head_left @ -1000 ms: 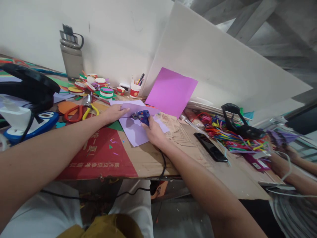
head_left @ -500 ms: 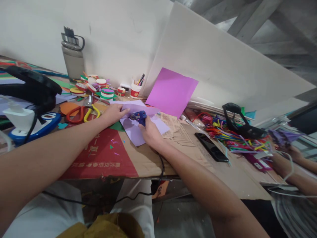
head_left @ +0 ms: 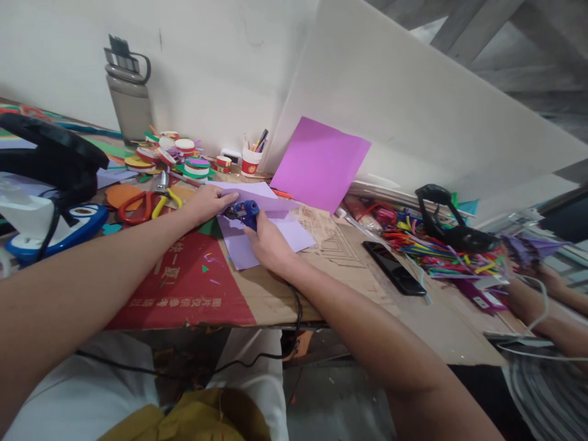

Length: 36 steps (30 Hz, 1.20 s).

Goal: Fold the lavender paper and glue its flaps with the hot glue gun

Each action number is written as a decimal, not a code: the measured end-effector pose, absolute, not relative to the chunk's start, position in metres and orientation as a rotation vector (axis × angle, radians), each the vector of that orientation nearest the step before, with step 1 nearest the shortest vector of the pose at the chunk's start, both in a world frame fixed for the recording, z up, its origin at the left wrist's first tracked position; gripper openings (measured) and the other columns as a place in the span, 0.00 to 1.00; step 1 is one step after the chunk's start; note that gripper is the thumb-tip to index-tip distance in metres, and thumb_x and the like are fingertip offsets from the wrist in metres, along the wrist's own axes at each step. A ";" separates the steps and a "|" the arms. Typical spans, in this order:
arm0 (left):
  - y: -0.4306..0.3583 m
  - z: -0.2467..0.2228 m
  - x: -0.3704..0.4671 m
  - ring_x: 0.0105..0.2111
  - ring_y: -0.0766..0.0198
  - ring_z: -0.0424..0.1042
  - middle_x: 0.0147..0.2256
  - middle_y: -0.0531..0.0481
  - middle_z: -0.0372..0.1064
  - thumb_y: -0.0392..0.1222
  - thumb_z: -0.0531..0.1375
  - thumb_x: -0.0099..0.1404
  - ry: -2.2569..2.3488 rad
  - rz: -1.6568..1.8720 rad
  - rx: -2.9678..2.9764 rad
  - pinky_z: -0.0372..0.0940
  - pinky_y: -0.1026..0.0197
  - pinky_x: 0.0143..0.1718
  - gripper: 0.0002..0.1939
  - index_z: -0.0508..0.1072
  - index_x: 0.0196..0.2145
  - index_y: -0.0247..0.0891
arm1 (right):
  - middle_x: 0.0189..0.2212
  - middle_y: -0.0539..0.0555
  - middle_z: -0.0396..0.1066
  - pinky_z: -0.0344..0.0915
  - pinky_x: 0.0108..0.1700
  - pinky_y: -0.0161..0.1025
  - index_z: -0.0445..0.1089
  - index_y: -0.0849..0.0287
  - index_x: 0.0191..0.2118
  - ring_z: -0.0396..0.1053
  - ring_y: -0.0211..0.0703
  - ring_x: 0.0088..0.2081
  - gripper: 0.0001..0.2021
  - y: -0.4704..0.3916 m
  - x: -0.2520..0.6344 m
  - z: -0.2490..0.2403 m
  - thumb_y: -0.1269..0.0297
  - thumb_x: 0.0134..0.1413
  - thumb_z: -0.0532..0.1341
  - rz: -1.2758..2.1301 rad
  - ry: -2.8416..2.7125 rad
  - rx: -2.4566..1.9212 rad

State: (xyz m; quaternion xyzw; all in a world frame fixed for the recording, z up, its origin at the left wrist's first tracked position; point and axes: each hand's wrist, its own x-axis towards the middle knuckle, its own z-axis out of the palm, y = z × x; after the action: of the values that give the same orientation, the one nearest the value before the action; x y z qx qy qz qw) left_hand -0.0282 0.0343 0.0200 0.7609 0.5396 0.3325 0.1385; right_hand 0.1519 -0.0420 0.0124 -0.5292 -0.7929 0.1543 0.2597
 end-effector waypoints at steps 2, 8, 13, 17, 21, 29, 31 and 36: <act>0.033 0.021 -0.028 0.19 0.67 0.54 0.14 0.53 0.54 0.55 0.52 0.59 1.548 0.962 2.190 0.48 0.62 0.21 0.24 0.59 0.13 0.38 | 0.45 0.63 0.70 0.64 0.46 0.44 0.57 0.63 0.52 0.69 0.50 0.46 0.16 -0.042 0.151 0.012 0.64 0.60 0.51 0.426 -2.152 -1.424; 0.033 0.021 -0.028 0.21 0.65 0.58 0.16 0.52 0.59 0.58 0.50 0.60 1.518 0.944 2.132 0.52 0.63 0.24 0.25 0.67 0.17 0.35 | 0.45 0.62 0.70 0.65 0.45 0.44 0.57 0.61 0.51 0.69 0.50 0.45 0.15 -0.040 0.151 0.010 0.63 0.59 0.52 0.424 -2.161 -1.397; 0.035 0.020 -0.029 0.20 0.67 0.54 0.15 0.54 0.54 0.57 0.51 0.59 1.512 0.952 2.150 0.49 0.63 0.23 0.25 0.62 0.15 0.37 | 0.45 0.63 0.70 0.65 0.46 0.45 0.57 0.61 0.51 0.69 0.51 0.46 0.15 -0.041 0.153 0.010 0.64 0.59 0.52 0.465 -2.168 -1.368; 0.034 0.022 -0.028 0.18 0.69 0.49 0.13 0.56 0.46 0.57 0.52 0.59 1.588 0.953 2.147 0.45 0.62 0.22 0.26 0.54 0.12 0.39 | 0.46 0.62 0.70 0.64 0.48 0.45 0.57 0.60 0.52 0.68 0.51 0.48 0.16 -0.040 0.168 0.010 0.65 0.58 0.52 0.462 -2.126 -1.414; 0.032 0.025 -0.027 0.17 0.68 0.50 0.13 0.55 0.48 0.55 0.52 0.60 1.627 0.909 2.134 0.45 0.62 0.22 0.25 0.55 0.13 0.38 | 0.46 0.65 0.69 0.63 0.49 0.49 0.58 0.62 0.51 0.67 0.55 0.49 0.16 -0.036 0.194 0.012 0.65 0.58 0.52 0.377 -2.011 -1.593; 0.032 0.025 -0.026 0.17 0.68 0.50 0.14 0.55 0.49 0.51 0.51 0.61 1.636 0.866 2.149 0.46 0.62 0.21 0.23 0.55 0.14 0.39 | 0.45 0.66 0.69 0.61 0.51 0.51 0.59 0.63 0.50 0.66 0.57 0.51 0.16 -0.027 0.212 0.009 0.65 0.55 0.53 0.183 -1.843 -1.790; 0.032 0.025 -0.026 0.18 0.68 0.51 0.14 0.55 0.50 0.51 0.50 0.61 1.634 0.852 2.161 0.46 0.62 0.22 0.22 0.56 0.14 0.38 | 0.44 0.65 0.69 0.61 0.50 0.51 0.59 0.62 0.49 0.67 0.57 0.49 0.15 -0.029 0.206 0.007 0.64 0.56 0.52 0.202 -1.888 -1.757; 0.031 0.025 -0.025 0.17 0.69 0.50 0.14 0.55 0.48 0.51 0.50 0.62 1.641 0.850 2.147 0.46 0.62 0.21 0.22 0.53 0.14 0.39 | 0.43 0.62 0.70 0.63 0.48 0.50 0.59 0.59 0.48 0.68 0.56 0.48 0.14 -0.035 0.193 0.007 0.61 0.57 0.51 0.313 -1.991 -1.668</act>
State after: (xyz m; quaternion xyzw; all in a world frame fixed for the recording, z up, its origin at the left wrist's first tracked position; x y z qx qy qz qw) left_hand -0.0253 0.0305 0.0254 0.7488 0.5725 0.2964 0.1539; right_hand 0.1933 -0.0351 0.0073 -0.6157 -0.7348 0.1156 0.2599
